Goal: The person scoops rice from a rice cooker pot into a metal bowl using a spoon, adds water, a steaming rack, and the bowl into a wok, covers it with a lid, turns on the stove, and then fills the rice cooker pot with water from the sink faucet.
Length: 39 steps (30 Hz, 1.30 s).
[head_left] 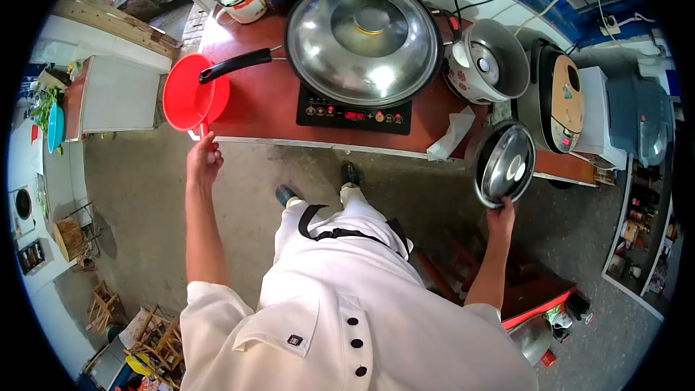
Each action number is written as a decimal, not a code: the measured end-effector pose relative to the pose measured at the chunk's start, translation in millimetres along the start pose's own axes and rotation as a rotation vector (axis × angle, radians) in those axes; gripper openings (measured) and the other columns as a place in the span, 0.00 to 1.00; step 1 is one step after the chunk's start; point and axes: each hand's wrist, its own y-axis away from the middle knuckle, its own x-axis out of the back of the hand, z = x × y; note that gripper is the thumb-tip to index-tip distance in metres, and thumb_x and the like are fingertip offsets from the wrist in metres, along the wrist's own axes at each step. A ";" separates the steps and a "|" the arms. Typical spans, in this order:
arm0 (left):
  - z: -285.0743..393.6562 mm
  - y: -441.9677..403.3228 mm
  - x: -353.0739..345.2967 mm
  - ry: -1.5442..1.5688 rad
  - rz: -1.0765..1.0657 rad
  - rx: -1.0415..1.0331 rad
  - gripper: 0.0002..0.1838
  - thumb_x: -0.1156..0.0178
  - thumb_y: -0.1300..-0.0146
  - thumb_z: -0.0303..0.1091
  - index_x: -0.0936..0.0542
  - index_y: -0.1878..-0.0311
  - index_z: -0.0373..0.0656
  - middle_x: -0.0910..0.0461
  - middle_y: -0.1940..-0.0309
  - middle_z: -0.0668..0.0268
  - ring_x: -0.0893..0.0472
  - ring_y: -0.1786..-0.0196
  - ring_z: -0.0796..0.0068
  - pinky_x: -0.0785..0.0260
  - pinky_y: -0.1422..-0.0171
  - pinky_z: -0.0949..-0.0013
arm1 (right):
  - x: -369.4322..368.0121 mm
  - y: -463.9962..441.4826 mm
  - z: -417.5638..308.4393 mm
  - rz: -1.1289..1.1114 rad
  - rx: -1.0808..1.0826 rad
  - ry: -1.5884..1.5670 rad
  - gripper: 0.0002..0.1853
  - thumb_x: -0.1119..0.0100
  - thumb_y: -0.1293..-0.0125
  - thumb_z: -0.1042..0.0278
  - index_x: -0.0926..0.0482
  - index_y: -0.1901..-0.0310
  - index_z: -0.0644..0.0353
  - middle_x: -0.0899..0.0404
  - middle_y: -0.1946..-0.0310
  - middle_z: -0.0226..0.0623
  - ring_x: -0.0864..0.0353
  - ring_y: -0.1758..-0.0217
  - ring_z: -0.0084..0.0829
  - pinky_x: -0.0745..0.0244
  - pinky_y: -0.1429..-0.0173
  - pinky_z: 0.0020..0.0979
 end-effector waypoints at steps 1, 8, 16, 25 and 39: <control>-2.5 3.7 10.2 0.010 0.001 -0.006 0.09 0.34 0.41 0.37 0.25 0.64 0.47 0.27 0.77 0.71 0.29 0.80 0.80 0.38 0.78 0.76 | -7.3 18.0 3.8 -0.018 0.009 0.027 0.17 0.50 0.38 0.77 0.28 0.46 0.68 0.26 0.47 0.42 0.26 0.43 0.38 0.29 0.40 0.44; -25.4 46.5 121.5 0.188 0.029 -0.066 0.09 0.36 0.38 0.37 0.27 0.64 0.47 0.27 0.79 0.72 0.29 0.85 0.81 0.37 0.82 0.78 | -86.6 137.1 66.6 -0.206 -0.079 0.415 0.18 0.52 0.42 0.77 0.27 0.49 0.61 0.25 0.59 0.35 0.24 0.56 0.33 0.26 0.51 0.37; -39.7 94.4 287.0 0.206 0.038 -0.027 0.11 0.38 0.37 0.35 0.28 0.56 0.44 0.30 0.79 0.72 0.31 0.84 0.82 0.40 0.82 0.77 | -264.0 274.3 237.2 -0.609 -0.241 0.652 0.18 0.49 0.44 0.79 0.27 0.50 0.62 0.23 0.64 0.30 0.22 0.68 0.24 0.25 0.65 0.24; -48.8 135.5 416.6 0.277 0.327 -0.093 0.08 0.39 0.40 0.33 0.29 0.66 0.44 0.31 0.81 0.72 0.31 0.84 0.83 0.42 0.82 0.76 | -459.1 407.6 464.8 -1.082 -0.501 0.885 0.10 0.52 0.41 0.78 0.26 0.57 0.63 0.21 0.70 0.32 0.23 0.74 0.26 0.27 0.70 0.27; 47.7 64.8 541.6 0.733 0.781 -0.086 0.07 0.39 0.40 0.33 0.28 0.65 0.45 0.32 0.82 0.74 0.32 0.84 0.82 0.43 0.82 0.76 | -721.5 555.2 771.7 -1.378 -0.860 1.140 0.08 0.51 0.42 0.80 0.24 0.62 0.67 0.20 0.69 0.37 0.19 0.68 0.31 0.19 0.60 0.34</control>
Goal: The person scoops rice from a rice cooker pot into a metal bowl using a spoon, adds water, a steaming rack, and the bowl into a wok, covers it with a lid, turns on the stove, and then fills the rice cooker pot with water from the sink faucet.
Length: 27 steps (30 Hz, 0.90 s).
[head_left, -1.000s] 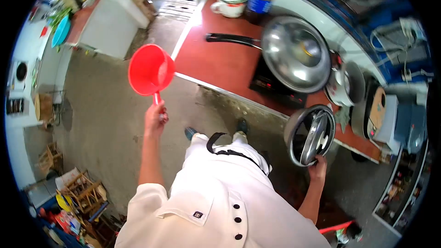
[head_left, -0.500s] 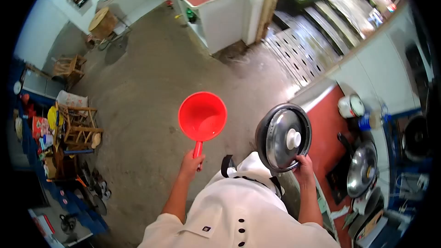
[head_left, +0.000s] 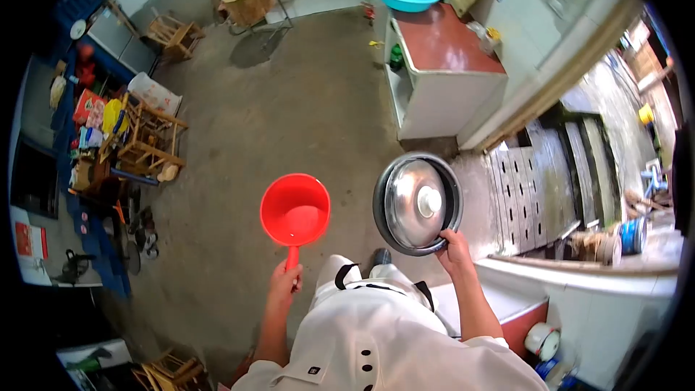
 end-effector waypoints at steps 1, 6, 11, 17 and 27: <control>23.7 -3.5 -20.3 0.024 -0.002 -0.002 0.07 0.39 0.40 0.32 0.28 0.65 0.45 0.32 0.82 0.73 0.32 0.84 0.83 0.43 0.82 0.76 | -16.2 -18.5 -18.3 0.017 -0.015 0.023 0.08 0.51 0.42 0.80 0.24 0.62 0.67 0.20 0.69 0.36 0.19 0.69 0.30 0.20 0.61 0.33; 99.4 -73.3 -65.9 0.126 -0.023 0.032 0.07 0.40 0.39 0.32 0.28 0.64 0.45 0.31 0.81 0.72 0.32 0.84 0.83 0.43 0.82 0.77 | -79.8 -106.4 -67.8 0.104 -0.026 -0.047 0.08 0.51 0.43 0.79 0.25 0.62 0.65 0.21 0.69 0.34 0.20 0.68 0.30 0.21 0.59 0.33; 190.3 -182.8 -90.9 0.071 -0.110 0.083 0.07 0.39 0.38 0.31 0.27 0.61 0.44 0.32 0.80 0.73 0.32 0.84 0.83 0.43 0.82 0.78 | -107.5 -194.2 -97.5 0.073 0.063 -0.098 0.12 0.51 0.43 0.80 0.26 0.56 0.64 0.22 0.62 0.35 0.21 0.61 0.31 0.24 0.52 0.35; 351.0 -307.7 -133.2 -0.140 -0.282 0.015 0.10 0.39 0.39 0.31 0.26 0.56 0.43 0.32 0.81 0.76 0.34 0.84 0.85 0.45 0.81 0.78 | -152.0 -289.0 -148.4 0.097 0.154 -0.164 0.15 0.51 0.42 0.79 0.27 0.52 0.65 0.23 0.57 0.39 0.21 0.56 0.33 0.24 0.50 0.37; 552.7 -475.0 -210.6 -0.095 -0.471 -0.006 0.13 0.40 0.37 0.30 0.27 0.51 0.41 0.32 0.79 0.76 0.35 0.83 0.87 0.45 0.81 0.79 | -331.7 -459.7 -235.8 0.140 0.226 -0.203 0.17 0.52 0.41 0.81 0.28 0.49 0.66 0.23 0.56 0.39 0.21 0.55 0.32 0.25 0.48 0.37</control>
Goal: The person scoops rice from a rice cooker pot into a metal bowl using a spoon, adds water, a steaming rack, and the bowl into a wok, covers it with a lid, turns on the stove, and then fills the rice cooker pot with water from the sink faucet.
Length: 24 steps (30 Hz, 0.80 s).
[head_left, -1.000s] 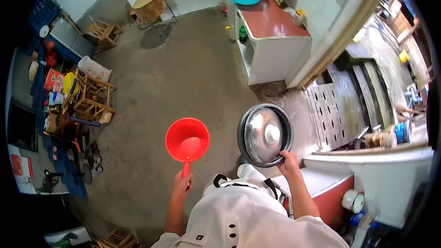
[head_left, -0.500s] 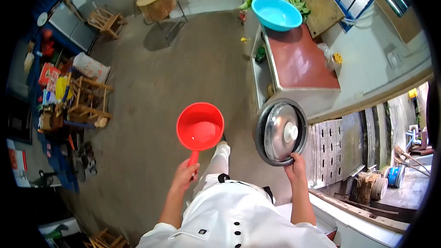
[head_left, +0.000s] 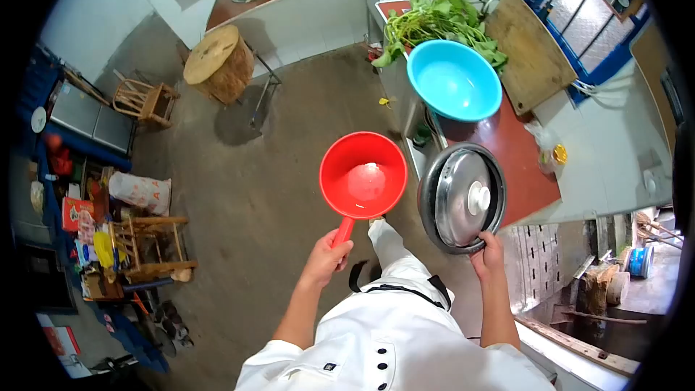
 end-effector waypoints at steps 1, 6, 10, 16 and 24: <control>10.8 -16.1 8.0 -0.011 0.004 0.003 0.13 0.40 0.37 0.30 0.27 0.51 0.41 0.32 0.79 0.76 0.35 0.83 0.87 0.45 0.81 0.79 | -18.9 -19.8 2.3 0.001 0.007 0.019 0.17 0.52 0.41 0.81 0.29 0.49 0.66 0.23 0.55 0.39 0.21 0.55 0.33 0.25 0.48 0.37; 92.4 -91.2 46.8 -0.043 0.144 0.014 0.10 0.40 0.37 0.30 0.27 0.54 0.43 0.32 0.80 0.75 0.34 0.84 0.85 0.43 0.82 0.78 | -136.6 -141.7 16.7 -0.063 -0.099 0.041 0.13 0.52 0.40 0.81 0.27 0.52 0.65 0.21 0.59 0.40 0.19 0.58 0.35 0.22 0.51 0.41; 156.2 -131.6 89.6 0.054 0.257 -0.040 0.09 0.41 0.37 0.29 0.27 0.55 0.43 0.31 0.79 0.73 0.34 0.85 0.83 0.42 0.82 0.78 | -236.8 -205.4 17.5 -0.140 -0.156 0.041 0.13 0.52 0.39 0.82 0.28 0.52 0.68 0.20 0.57 0.42 0.18 0.57 0.35 0.20 0.49 0.39; 244.5 -218.1 136.8 0.201 0.260 -0.064 0.06 0.42 0.36 0.31 0.28 0.58 0.45 0.30 0.78 0.72 0.33 0.85 0.81 0.43 0.82 0.77 | -339.9 -304.4 19.9 -0.206 -0.174 0.050 0.18 0.54 0.40 0.81 0.30 0.47 0.69 0.21 0.52 0.45 0.19 0.52 0.36 0.20 0.47 0.40; 420.9 -385.4 192.7 0.110 0.133 0.007 0.04 0.43 0.35 0.29 0.29 0.63 0.45 0.30 0.78 0.71 0.36 0.87 0.83 0.47 0.85 0.77 | -443.3 -398.3 20.9 0.037 -0.025 -0.045 0.15 0.53 0.41 0.80 0.30 0.51 0.66 0.22 0.59 0.42 0.19 0.60 0.38 0.20 0.56 0.41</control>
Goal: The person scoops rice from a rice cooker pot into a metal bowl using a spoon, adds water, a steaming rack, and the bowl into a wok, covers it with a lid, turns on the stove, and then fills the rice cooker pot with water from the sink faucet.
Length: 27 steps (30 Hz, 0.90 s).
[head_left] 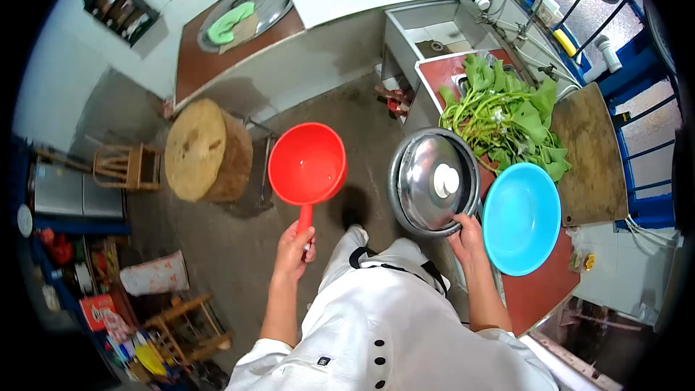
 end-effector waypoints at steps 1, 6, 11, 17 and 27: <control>22.4 -18.0 -3.8 -0.033 0.000 0.010 0.05 0.43 0.35 0.29 0.29 0.63 0.46 0.30 0.78 0.71 0.36 0.87 0.83 0.48 0.85 0.77 | -5.2 -11.4 1.2 0.022 0.011 -0.016 0.15 0.53 0.41 0.80 0.30 0.51 0.66 0.22 0.59 0.42 0.19 0.60 0.38 0.20 0.56 0.41; 121.6 -117.2 -27.5 -0.085 -0.142 -0.025 0.05 0.42 0.36 0.30 0.29 0.64 0.46 0.30 0.78 0.70 0.36 0.87 0.83 0.49 0.84 0.77 | -57.3 -50.0 -4.4 0.142 0.078 -0.054 0.12 0.53 0.40 0.80 0.29 0.54 0.66 0.21 0.65 0.42 0.19 0.63 0.36 0.21 0.58 0.38; 191.4 -201.4 -71.4 -0.019 -0.215 -0.065 0.05 0.42 0.36 0.29 0.29 0.62 0.45 0.29 0.76 0.69 0.35 0.85 0.82 0.48 0.82 0.77 | -91.0 -121.5 -8.7 0.250 0.107 -0.175 0.11 0.52 0.41 0.79 0.28 0.55 0.65 0.21 0.66 0.41 0.19 0.64 0.35 0.21 0.58 0.38; 250.9 -281.9 -110.0 0.003 -0.159 -0.072 0.05 0.42 0.36 0.30 0.29 0.62 0.45 0.28 0.75 0.69 0.35 0.85 0.81 0.48 0.82 0.77 | -120.5 -245.4 -41.4 0.165 0.034 -0.084 0.08 0.51 0.40 0.77 0.25 0.59 0.66 0.19 0.67 0.37 0.19 0.68 0.31 0.21 0.61 0.32; 346.8 -460.2 -129.0 -0.071 -0.109 -0.081 0.12 0.41 0.37 0.35 0.27 0.52 0.45 0.26 0.72 0.69 0.35 0.83 0.81 0.47 0.81 0.77 | -190.5 -390.5 -110.0 0.179 0.075 -0.037 0.09 0.49 0.39 0.76 0.27 0.57 0.61 0.23 0.68 0.34 0.22 0.67 0.30 0.25 0.65 0.35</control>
